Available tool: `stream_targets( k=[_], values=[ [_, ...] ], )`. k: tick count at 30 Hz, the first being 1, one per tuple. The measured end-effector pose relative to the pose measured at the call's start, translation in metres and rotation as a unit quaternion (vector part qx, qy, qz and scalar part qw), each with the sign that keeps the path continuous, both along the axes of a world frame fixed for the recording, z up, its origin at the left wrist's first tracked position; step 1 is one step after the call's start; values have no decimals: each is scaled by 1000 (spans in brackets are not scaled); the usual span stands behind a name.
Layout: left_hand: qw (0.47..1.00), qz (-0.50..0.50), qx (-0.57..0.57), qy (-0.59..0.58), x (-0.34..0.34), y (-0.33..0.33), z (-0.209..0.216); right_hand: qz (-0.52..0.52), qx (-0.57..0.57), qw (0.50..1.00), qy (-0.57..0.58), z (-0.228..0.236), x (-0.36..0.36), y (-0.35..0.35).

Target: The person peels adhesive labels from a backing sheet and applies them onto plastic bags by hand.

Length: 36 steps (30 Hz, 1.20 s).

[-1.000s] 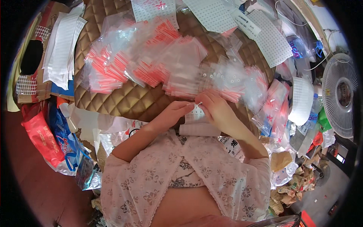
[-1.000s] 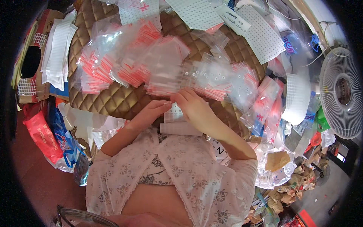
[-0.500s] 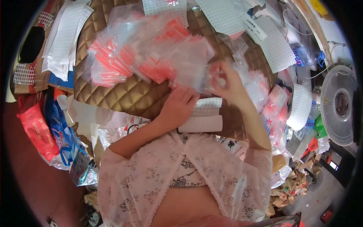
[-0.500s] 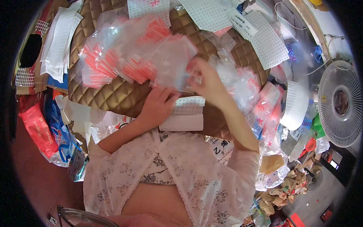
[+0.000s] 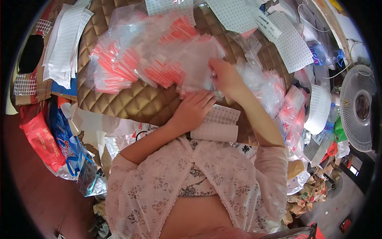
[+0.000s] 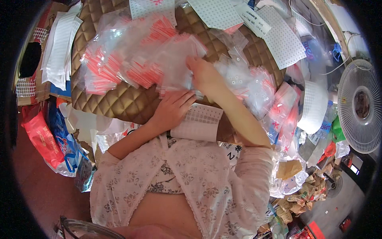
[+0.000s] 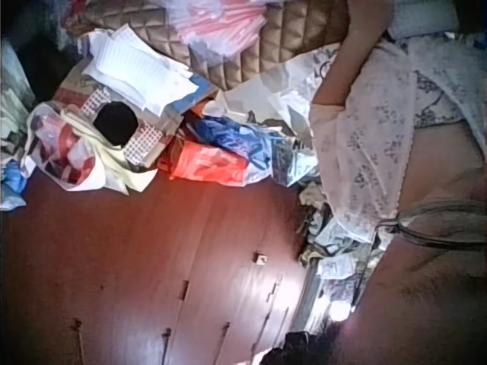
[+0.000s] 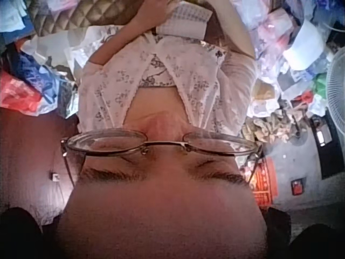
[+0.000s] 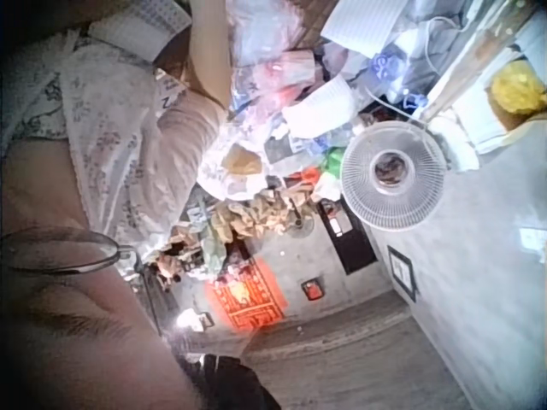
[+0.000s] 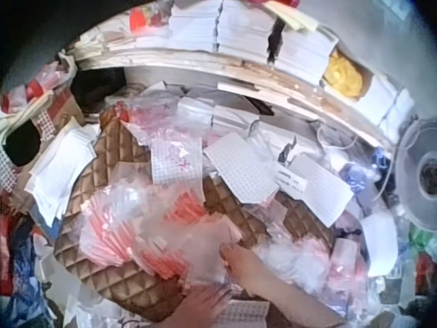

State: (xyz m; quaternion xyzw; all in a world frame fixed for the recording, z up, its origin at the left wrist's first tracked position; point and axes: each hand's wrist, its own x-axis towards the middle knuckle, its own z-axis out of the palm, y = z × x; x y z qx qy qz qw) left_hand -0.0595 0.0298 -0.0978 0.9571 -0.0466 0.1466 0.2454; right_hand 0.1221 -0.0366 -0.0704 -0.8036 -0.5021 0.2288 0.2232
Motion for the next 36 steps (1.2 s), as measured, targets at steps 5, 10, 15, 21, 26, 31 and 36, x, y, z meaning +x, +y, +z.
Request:
stream_targets(
  k=[5, 10, 15, 21, 26, 31, 36],
  values=[
    [1000, 19, -21, -3, 0, -2, 4, -41, -21, 979, -200, 20, 15, -15],
    [1000, 4, 13, 8, -1, -5, 6, -14, -36, 988, -151, 28, 16, -21],
    [1000, -16, 18, -8, 2, -3, 11, 14, -13, 994, -111, 0, -4, -8],
    [996, 80, 27, 7, -9, -4, 9, -20, 76, 959, -271, 21, 3, -11],
    [1000, 28, -9, 5, -2, -5, 3, 28, 11, 997, -64, 5, -10, -3],
    [986, 32, -163, 22, -6, 2, 31, -38, -72, 966, -247, 16, 6, -15],
    [840, 101, -515, 138, -6, -2, 28, -12, 106, 989, 101, 31, 4, -42]
  ],
)
